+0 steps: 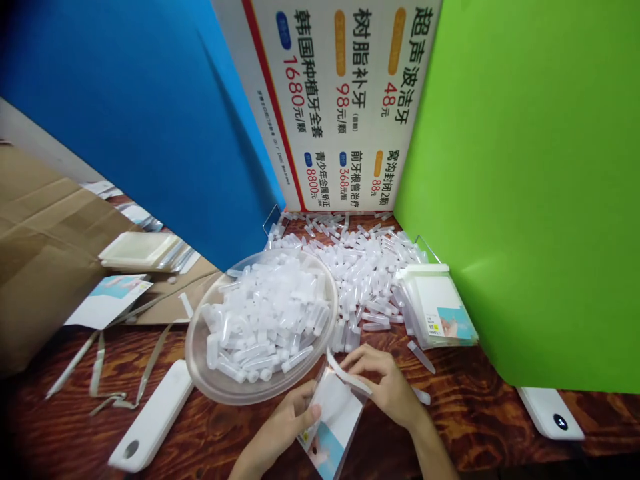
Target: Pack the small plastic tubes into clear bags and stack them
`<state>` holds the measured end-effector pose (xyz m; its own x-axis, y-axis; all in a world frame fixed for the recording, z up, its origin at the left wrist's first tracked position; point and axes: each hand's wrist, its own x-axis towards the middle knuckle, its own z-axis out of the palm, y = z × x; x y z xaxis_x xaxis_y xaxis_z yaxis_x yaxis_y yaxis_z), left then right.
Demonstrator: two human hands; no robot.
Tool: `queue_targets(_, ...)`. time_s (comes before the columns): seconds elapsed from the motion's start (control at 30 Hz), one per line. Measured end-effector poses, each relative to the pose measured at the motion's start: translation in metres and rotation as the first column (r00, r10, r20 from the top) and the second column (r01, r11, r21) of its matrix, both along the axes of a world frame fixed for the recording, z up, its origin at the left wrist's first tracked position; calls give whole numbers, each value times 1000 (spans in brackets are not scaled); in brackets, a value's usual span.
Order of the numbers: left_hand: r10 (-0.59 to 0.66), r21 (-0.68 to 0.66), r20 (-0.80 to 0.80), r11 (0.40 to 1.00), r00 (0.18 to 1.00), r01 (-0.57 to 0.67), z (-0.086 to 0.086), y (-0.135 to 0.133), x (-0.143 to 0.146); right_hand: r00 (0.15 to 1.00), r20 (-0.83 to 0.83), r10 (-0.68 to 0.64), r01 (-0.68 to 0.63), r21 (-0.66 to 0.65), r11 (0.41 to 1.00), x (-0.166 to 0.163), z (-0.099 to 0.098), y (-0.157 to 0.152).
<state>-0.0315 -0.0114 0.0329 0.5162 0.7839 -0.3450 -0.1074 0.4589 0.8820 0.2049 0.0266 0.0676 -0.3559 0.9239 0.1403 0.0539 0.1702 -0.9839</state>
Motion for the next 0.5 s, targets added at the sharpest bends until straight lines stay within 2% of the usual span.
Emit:
queue_targets(0.1, -11, -17, 69, 1000, 998, 12, -3, -12, -16, 993, 119, -1, -18, 163, 986, -14, 34, 26)
queue_targets(0.17, 15, -48, 82, 999, 997, -12, -5, -20, -23, 952, 296, 75, -151, 243, 958, -37, 53, 47)
queue_targets(0.2, 38, -67, 79, 997, 996, -32, -6, -25, -25, 885, 445, 133, -264, 246, 933, -52, 59, 57)
queue_targets(0.23, 60, -82, 77, 995, 995, -54, -7, -29, -26, 773, 606, 187, -383, 212, 899, -69, 63, 66)
queue_targets(0.27, 83, -92, 77, 993, 994, -76, -7, -33, -27, 625, 747, 228, -485, 142, 863, -85, 64, 74)
queue_targets(0.33, 125, -108, 82, 987, 989, -116, -9, -41, -27, 357, 891, 280, -593, -15, 805, -115, 60, 86)
queue_targets(0.37, 143, -112, 78, 985, 987, -134, -10, -44, -28, 283, 910, 302, -614, -70, 786, -126, 56, 89)
queue_targets(0.43, 196, -116, 47, 975, 979, -190, -12, -50, -30, 240, 907, 346, -637, -121, 761, -137, 49, 94)
queue_targets(0.5, 256, -119, 9, 960, 967, -253, -12, -53, -32, 258, 882, 394, -677, -126, 725, -134, 47, 98)
